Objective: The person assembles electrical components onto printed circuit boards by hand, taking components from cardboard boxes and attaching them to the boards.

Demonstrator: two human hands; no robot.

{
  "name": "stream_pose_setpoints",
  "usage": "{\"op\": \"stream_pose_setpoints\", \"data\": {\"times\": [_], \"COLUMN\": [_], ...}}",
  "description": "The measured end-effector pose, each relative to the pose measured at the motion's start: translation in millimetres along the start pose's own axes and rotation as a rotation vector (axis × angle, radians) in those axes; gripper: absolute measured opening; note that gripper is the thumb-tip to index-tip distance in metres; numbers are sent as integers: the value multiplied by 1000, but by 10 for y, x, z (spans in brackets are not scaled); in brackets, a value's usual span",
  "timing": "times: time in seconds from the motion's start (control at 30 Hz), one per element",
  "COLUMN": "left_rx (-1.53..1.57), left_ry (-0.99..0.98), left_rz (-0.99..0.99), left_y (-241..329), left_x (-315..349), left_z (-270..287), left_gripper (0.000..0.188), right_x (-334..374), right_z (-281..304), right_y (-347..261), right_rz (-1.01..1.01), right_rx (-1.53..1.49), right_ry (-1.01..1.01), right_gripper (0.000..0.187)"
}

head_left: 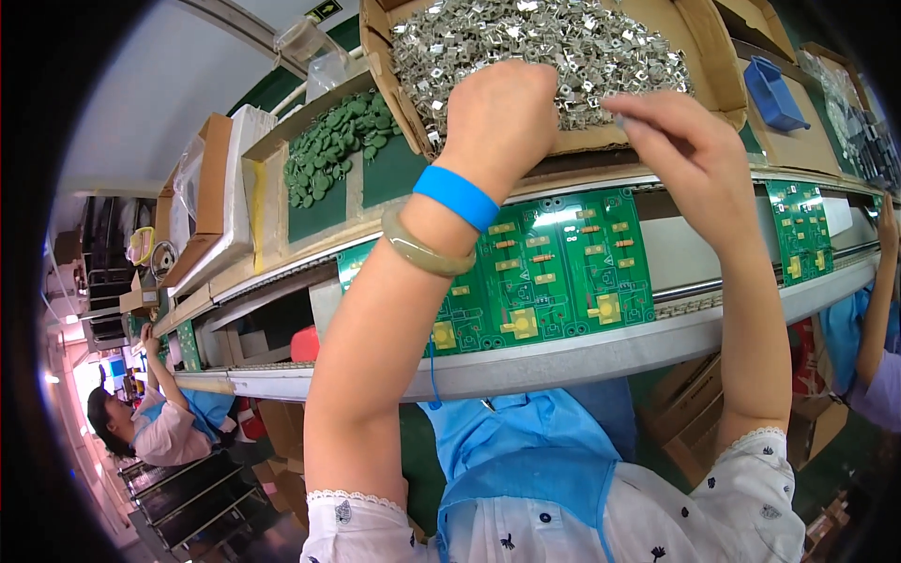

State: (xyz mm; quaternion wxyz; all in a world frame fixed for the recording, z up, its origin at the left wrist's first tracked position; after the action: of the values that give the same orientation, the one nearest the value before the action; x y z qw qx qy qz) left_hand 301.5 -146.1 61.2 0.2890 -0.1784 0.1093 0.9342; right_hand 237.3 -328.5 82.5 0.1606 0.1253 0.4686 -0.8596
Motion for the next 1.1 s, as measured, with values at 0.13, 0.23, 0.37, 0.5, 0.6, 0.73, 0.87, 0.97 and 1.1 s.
{"op": "stream_pose_setpoints", "data": {"times": [0.13,0.23,0.37,0.5,0.6,0.73,0.87,0.97,1.1], "left_rx": [167,356,743,1020,1062,771,628,532,481], "left_ry": [215,231,14,-198,-193,-198,-132,-123,-137], "left_rz": [-21,33,261,389,380,225,84,22,-13], "left_y": [-57,35,302,394,405,419,444,470,490], "left_x": [37,180,551,869,997,1008,1009,1004,999], "left_z": [49,290,526,458,306,241,150,128,100], "left_gripper": [21,23,21,23,26,22,17,16,16], "right_x": [364,430,407,403,409,436,448,431,442], "right_z": [-45,-101,-149,-177,-175,-168,-164,-163,-159], "right_y": [215,268,408,414,431,470,446,443,482], "right_rz": [-146,-67,28,31,45,135,190,178,177], "right_rx": [-193,68,221,205,209,227,229,225,226], "right_ry": [-112,-217,-248,-256,-246,-227,-189,-186,-187], "right_gripper": [22,19,16,16,17,13,10,8,8]}}
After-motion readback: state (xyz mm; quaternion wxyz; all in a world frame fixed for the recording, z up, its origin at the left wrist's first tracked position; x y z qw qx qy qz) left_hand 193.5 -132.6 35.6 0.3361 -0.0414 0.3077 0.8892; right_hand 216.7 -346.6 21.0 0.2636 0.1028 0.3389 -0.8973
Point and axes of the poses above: each hand's wrist, its own x-axis away from the middle knuckle, its own z-axis out of the back of the hand, y = z × x, the point moved 3 cm from there along -x, towards the middle knuckle, and after that the axes turned 5 degrees about -z, right-handed, at the moved point
